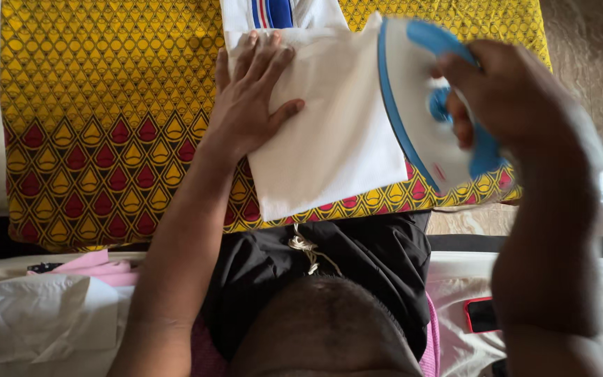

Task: The person irons a white t-shirt on a patterned bedsheet, repeatedly folding and pressing different sections of the garment. The person uses a blue and white iron to smooth the fabric and folds the shirt into a compact stack.

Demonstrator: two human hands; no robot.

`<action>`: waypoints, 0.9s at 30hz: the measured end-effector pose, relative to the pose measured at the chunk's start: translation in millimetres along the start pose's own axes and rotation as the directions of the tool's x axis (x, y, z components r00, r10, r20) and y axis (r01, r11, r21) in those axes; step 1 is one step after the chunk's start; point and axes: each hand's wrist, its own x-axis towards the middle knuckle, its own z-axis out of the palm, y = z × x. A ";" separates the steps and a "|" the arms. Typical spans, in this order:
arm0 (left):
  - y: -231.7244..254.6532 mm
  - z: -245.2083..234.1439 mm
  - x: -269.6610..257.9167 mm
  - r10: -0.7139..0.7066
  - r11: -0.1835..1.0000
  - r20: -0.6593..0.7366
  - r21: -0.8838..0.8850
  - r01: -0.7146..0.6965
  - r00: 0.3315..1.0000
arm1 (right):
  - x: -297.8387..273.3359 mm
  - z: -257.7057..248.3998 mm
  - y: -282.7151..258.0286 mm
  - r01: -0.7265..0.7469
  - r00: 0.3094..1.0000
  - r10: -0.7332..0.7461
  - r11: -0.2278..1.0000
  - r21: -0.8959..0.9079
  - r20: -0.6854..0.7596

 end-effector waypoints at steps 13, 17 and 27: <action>39.5 0.1 0.7 0.152 0.967 -0.082 0.220 -0.130 0.985 | -48.2 -42.5 177.8 -0.274 0.956 0.287 0.946 0.176 -0.057; 139.5 25.5 -28.6 0.242 0.920 0.195 -0.357 -0.161 0.951 | -54.9 -56.0 203.6 -0.180 0.965 0.214 0.961 0.209 -0.150; 172.3 34.4 -53.9 0.373 0.903 0.053 -0.250 -0.349 0.926 | -25.6 -65.2 133.5 0.037 0.999 -0.025 0.942 0.332 -0.040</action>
